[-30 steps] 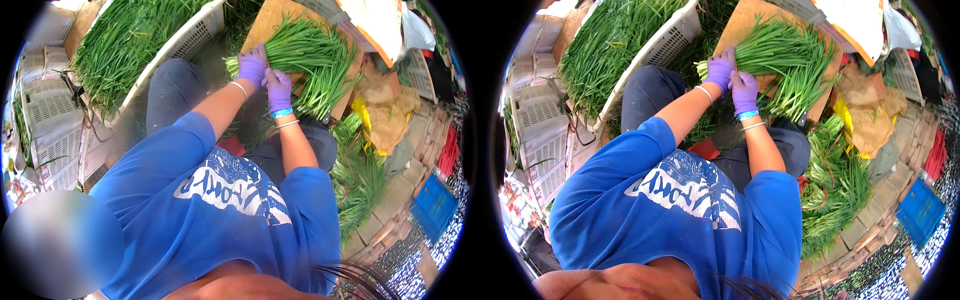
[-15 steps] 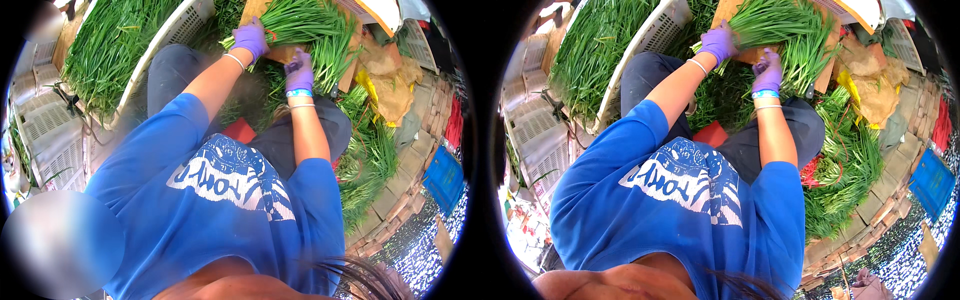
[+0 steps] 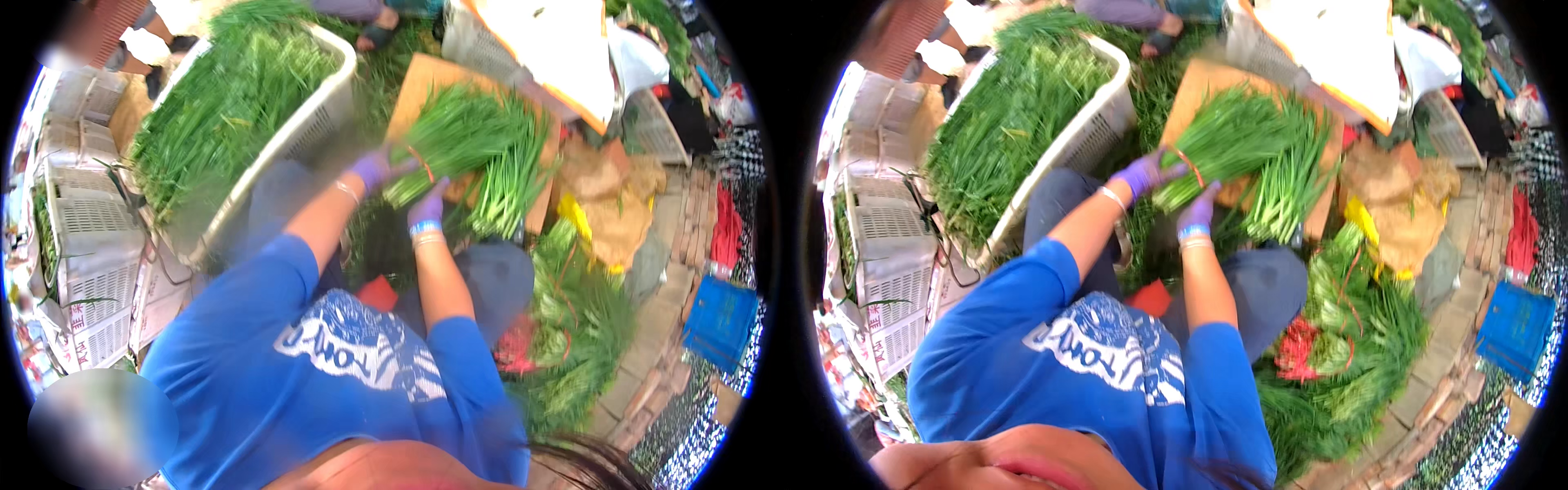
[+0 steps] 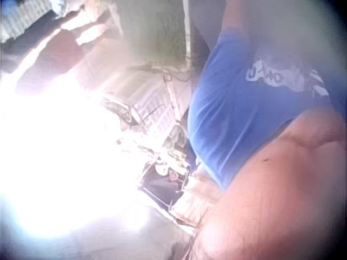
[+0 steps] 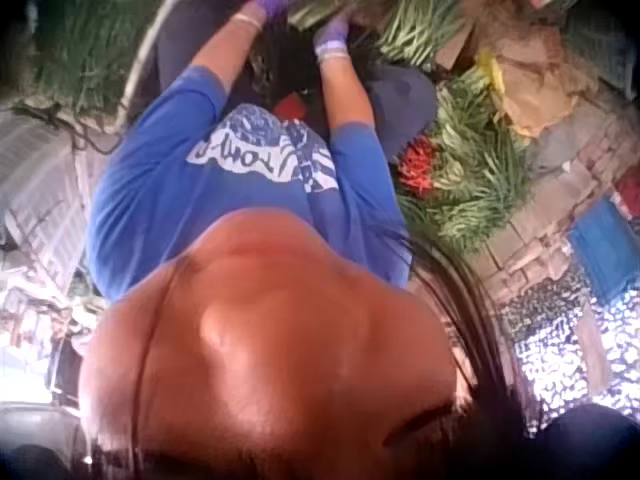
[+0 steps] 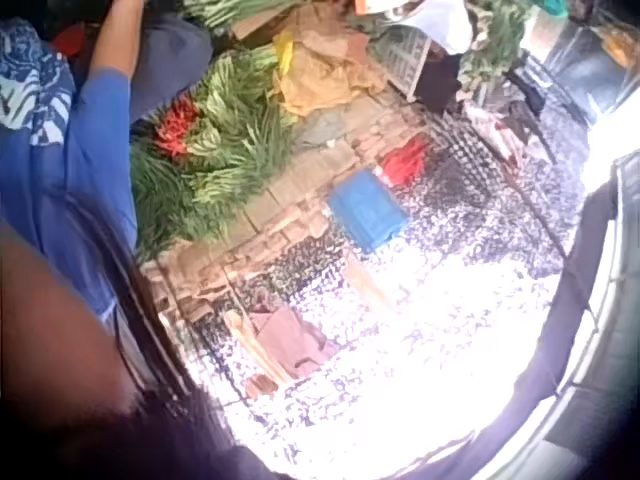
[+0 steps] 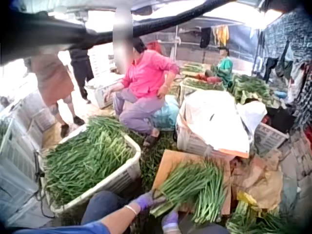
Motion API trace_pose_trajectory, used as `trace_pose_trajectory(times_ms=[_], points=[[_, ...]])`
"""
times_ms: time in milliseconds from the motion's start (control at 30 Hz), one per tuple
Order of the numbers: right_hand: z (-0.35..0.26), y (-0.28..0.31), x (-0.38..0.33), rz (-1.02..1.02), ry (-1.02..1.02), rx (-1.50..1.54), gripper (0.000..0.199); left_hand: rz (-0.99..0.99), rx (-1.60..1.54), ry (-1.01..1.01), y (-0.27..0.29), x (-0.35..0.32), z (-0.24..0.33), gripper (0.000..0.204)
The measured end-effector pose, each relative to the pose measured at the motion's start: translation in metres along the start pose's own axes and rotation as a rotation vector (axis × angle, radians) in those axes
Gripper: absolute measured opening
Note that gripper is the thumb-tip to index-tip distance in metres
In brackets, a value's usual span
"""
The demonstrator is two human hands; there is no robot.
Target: The person bundles green chives by hand, gathering a handful of stalks, aligning the ends on a wooden board, and securing them with a red tie.
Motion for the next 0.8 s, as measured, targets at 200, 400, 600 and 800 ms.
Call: trace_pose_trajectory(times_ms=[200,400,600,800], points=[[-0.020,-0.004,-0.004,-0.208,-0.125,-0.555,0.069,-0.108,-0.493,0.401,-0.012,-0.016,-0.054,0.094],[-0.004,0.002,0.005,-0.259,0.123,-0.381,0.047,0.052,-0.629,0.384,-0.030,-0.051,0.010,0.118],[-0.032,-0.053,-0.036,-0.206,0.248,-0.307,0.027,0.316,-0.471,-0.029,0.024,-0.070,0.069,0.106],[-0.128,-0.141,-0.097,-0.474,0.742,-0.432,0.046,0.329,-0.721,-0.579,0.066,-0.039,0.144,0.106]])
Point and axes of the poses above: each hand's wrist, its own x-axis towards the middle knuckle, its own y-axis out of the back of the hand, z = x × y, the point moved 3 cm from there along x, towards the middle knuckle, and after that the axes turned 14 degrees about z, right-handed, at the moved point
